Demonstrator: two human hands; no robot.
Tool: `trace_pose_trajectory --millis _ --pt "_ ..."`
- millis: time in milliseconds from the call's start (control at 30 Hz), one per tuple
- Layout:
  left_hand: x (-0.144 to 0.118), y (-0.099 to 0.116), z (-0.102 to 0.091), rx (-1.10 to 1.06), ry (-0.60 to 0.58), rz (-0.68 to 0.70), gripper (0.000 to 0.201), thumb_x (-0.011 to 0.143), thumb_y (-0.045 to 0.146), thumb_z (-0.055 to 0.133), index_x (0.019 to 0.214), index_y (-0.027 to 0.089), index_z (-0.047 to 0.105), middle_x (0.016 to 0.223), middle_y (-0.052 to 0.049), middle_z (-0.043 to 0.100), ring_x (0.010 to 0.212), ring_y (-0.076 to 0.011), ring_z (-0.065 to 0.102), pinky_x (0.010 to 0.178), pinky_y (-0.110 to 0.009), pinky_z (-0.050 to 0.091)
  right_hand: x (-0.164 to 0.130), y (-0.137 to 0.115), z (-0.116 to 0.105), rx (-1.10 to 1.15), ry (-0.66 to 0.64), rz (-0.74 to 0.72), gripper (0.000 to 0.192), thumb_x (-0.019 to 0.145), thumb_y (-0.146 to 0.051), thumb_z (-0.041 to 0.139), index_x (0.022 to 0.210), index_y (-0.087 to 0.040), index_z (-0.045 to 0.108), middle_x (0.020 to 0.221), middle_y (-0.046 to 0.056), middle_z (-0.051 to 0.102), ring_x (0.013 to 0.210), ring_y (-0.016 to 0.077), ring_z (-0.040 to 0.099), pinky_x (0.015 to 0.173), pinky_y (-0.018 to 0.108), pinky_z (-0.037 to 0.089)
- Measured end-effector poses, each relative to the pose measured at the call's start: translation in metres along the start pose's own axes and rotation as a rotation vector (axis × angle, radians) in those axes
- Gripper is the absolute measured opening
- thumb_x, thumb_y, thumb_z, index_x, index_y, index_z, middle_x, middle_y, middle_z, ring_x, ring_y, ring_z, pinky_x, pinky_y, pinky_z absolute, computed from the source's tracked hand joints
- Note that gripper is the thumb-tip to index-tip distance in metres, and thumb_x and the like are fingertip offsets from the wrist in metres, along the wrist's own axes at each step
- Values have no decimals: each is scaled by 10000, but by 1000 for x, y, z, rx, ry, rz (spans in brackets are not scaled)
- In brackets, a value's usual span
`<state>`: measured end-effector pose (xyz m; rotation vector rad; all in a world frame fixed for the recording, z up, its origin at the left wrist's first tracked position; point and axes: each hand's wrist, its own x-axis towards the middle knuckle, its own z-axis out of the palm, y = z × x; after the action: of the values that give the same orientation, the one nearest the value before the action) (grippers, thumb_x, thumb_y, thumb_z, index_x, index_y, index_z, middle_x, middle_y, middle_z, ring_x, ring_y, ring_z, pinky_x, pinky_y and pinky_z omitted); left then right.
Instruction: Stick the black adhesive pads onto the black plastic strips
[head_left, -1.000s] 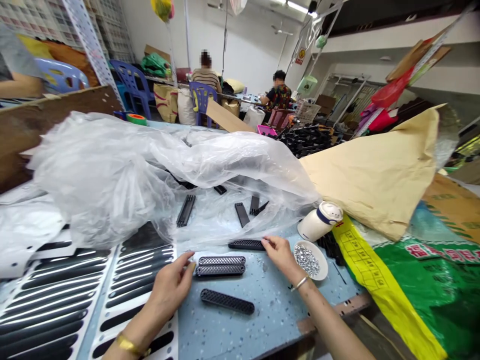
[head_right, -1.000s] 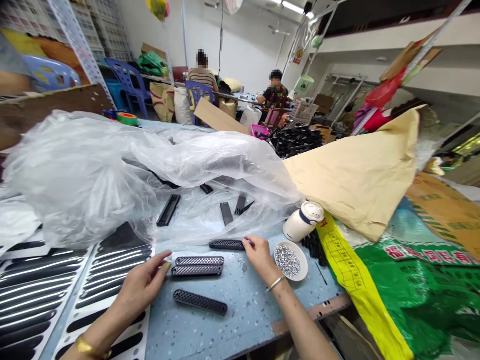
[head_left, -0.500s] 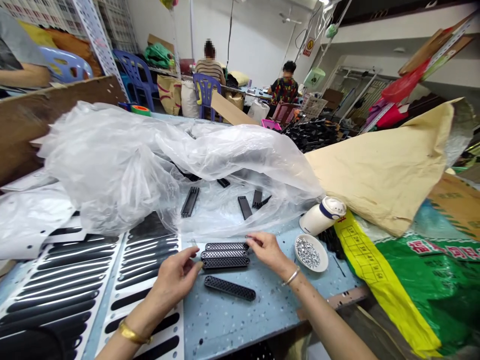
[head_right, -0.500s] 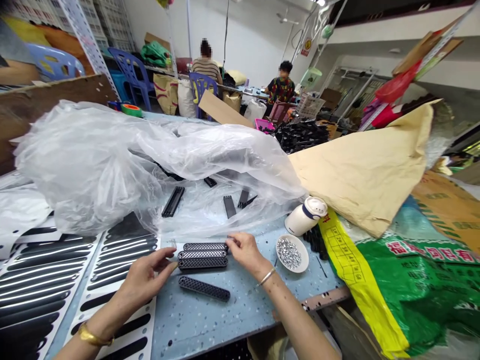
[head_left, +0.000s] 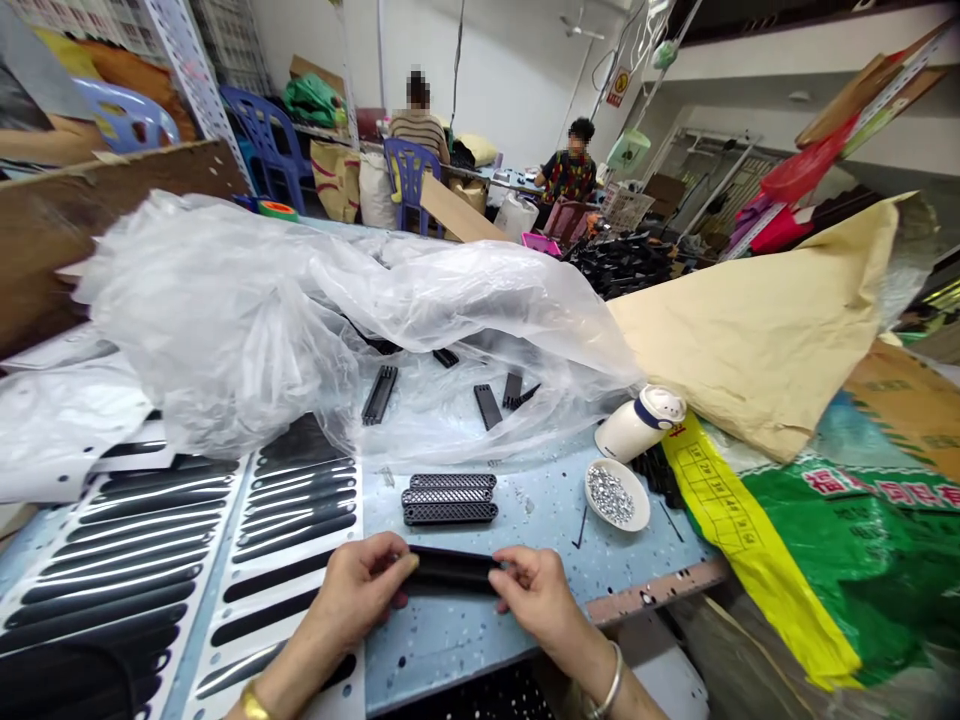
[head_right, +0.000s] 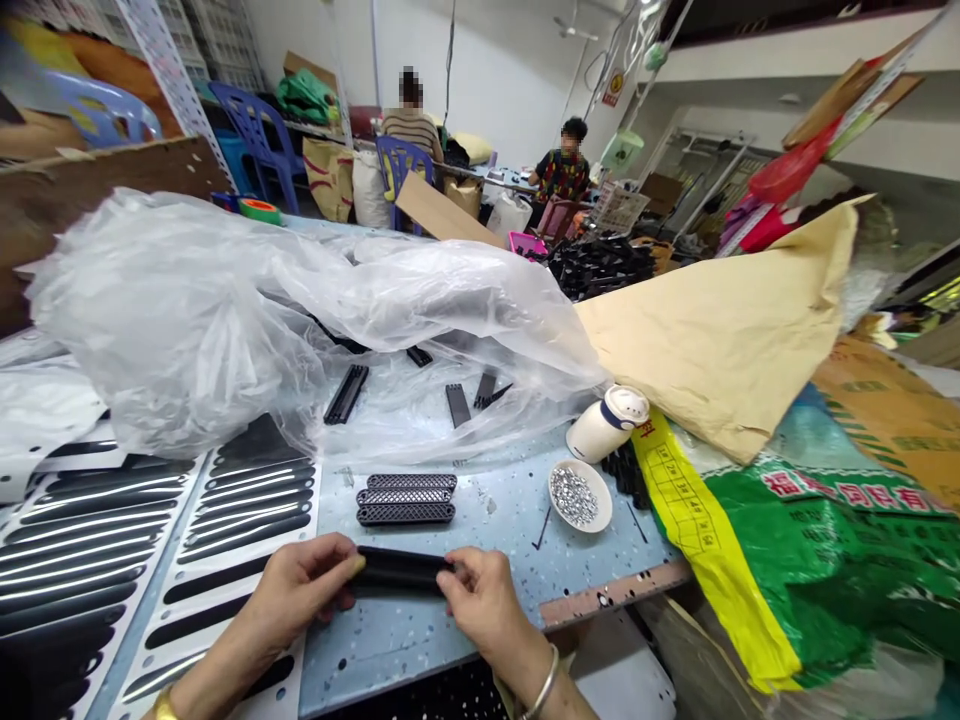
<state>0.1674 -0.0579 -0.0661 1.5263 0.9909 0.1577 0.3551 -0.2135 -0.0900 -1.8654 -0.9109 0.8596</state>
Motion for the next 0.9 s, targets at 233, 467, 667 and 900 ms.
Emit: trace_pose_trajectory --millis 233,467,667,900 --pt "-8 -16 -2 507 361 414 36 733 244 533 725 221 559 645 -29 651 632 -221 607 625 -322 444 23 12 4 -52 201 -204 302 702 -196 582 978 -169 701 767 66 674 624 191 637 575 294 533" --pt "5 -14 -14 640 371 486 35 761 206 523 759 220 555 666 -34 660 635 -209 636 615 -298 473 33 11 -5 -80 216 -280 186 712 -196 602 863 -178 709 782 78 689 657 207 670 553 287 547" --pt "30 4 -29 501 447 537 319 903 357 473 1106 172 634 993 -86 771 795 -228 741 593 -278 568 60 -2 -18 -123 288 -313 276 921 -304 487 994 -148 703 956 132 730 872 233 697 767 331 570" --pt "48 -5 -7 536 484 740 321 886 323 515 1118 177 682 1109 -92 754 999 -249 727 884 -322 587 67 -20 17 -252 312 -482 235 898 -256 546 1077 -193 683 1012 114 716 946 287 658 863 454 529"
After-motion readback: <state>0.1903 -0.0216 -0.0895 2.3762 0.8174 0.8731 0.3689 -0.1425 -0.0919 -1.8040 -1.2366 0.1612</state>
